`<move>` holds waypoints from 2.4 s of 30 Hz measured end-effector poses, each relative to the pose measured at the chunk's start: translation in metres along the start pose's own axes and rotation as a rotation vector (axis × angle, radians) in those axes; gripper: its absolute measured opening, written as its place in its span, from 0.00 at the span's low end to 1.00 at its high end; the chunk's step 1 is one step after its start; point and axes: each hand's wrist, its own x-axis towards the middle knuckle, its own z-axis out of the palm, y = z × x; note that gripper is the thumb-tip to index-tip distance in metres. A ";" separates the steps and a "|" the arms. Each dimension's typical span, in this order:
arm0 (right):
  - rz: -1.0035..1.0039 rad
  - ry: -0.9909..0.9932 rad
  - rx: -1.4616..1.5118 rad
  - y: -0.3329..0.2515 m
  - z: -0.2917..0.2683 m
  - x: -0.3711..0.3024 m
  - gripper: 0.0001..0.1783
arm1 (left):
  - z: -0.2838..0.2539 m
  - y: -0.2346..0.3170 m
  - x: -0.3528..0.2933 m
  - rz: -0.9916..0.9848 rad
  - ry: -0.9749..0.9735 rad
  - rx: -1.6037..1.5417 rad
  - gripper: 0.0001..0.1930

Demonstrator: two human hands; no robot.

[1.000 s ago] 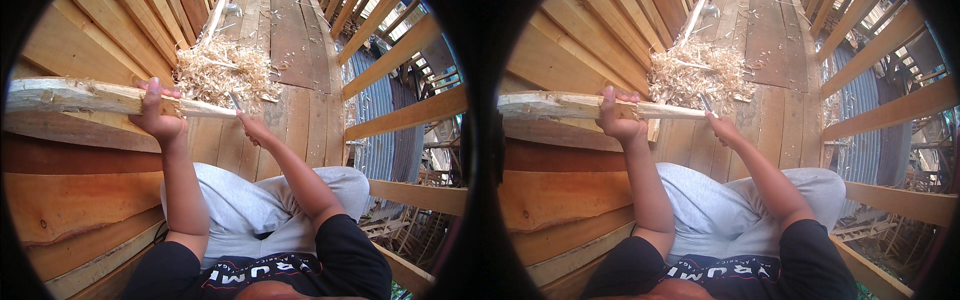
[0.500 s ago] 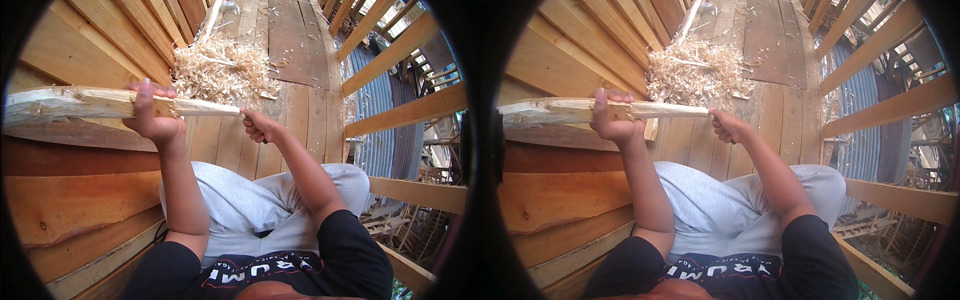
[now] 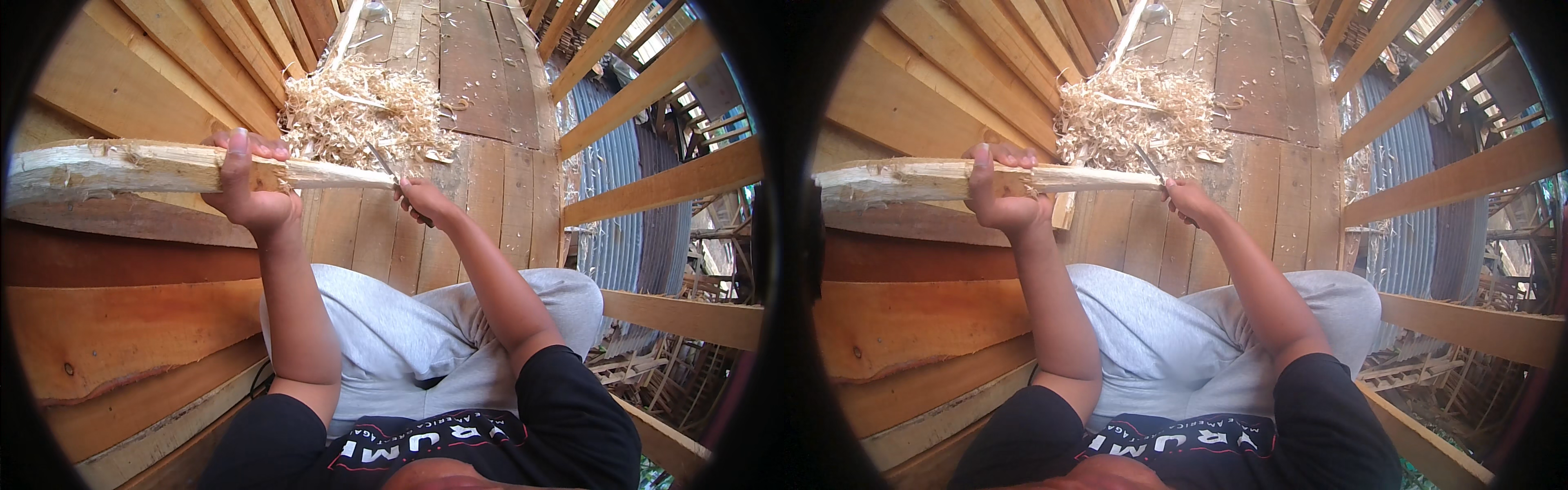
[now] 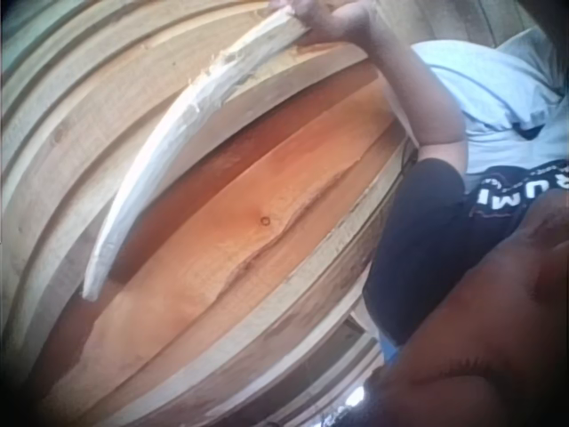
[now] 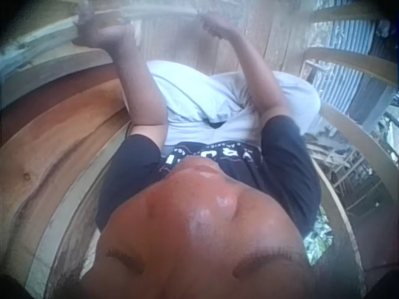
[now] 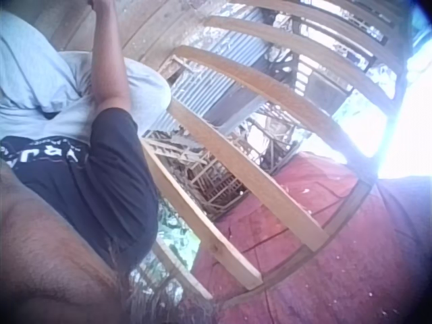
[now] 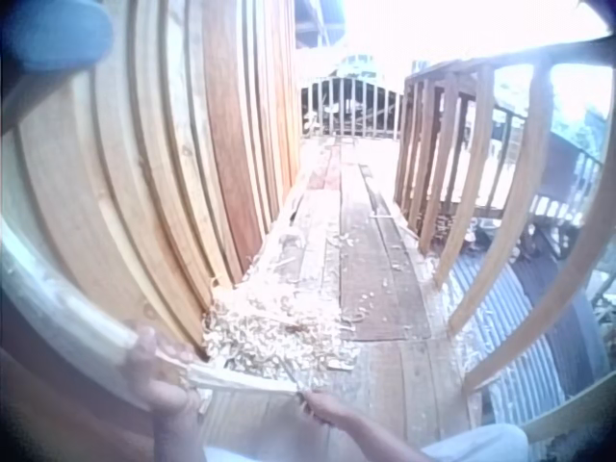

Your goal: The person sits cross-legged on a wooden floor and uses a knife to carve a long piece of wood. They hold the wood with their left hand and shave off thin layers with their right hand, creating wood shavings that accumulate on the floor.

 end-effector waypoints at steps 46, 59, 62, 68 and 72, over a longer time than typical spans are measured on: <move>0.130 0.110 -0.273 -0.023 -0.005 -0.023 0.34 | 0.006 -0.003 -0.006 -0.028 0.032 -0.014 0.08; 0.317 -0.169 0.113 -0.010 -0.011 -0.010 0.30 | 0.011 0.001 -0.006 -0.009 0.040 0.015 0.09; 0.383 -0.184 0.263 -0.010 -0.017 -0.006 0.29 | 0.011 0.000 -0.006 -0.025 0.028 -0.028 0.09; 0.262 0.255 -0.004 -0.002 -0.016 0.002 0.30 | 0.013 0.006 -0.010 -0.015 0.003 0.036 0.09; 0.126 0.472 -0.329 0.014 -0.038 0.019 0.34 | 0.011 0.015 -0.006 -0.047 0.042 0.075 0.11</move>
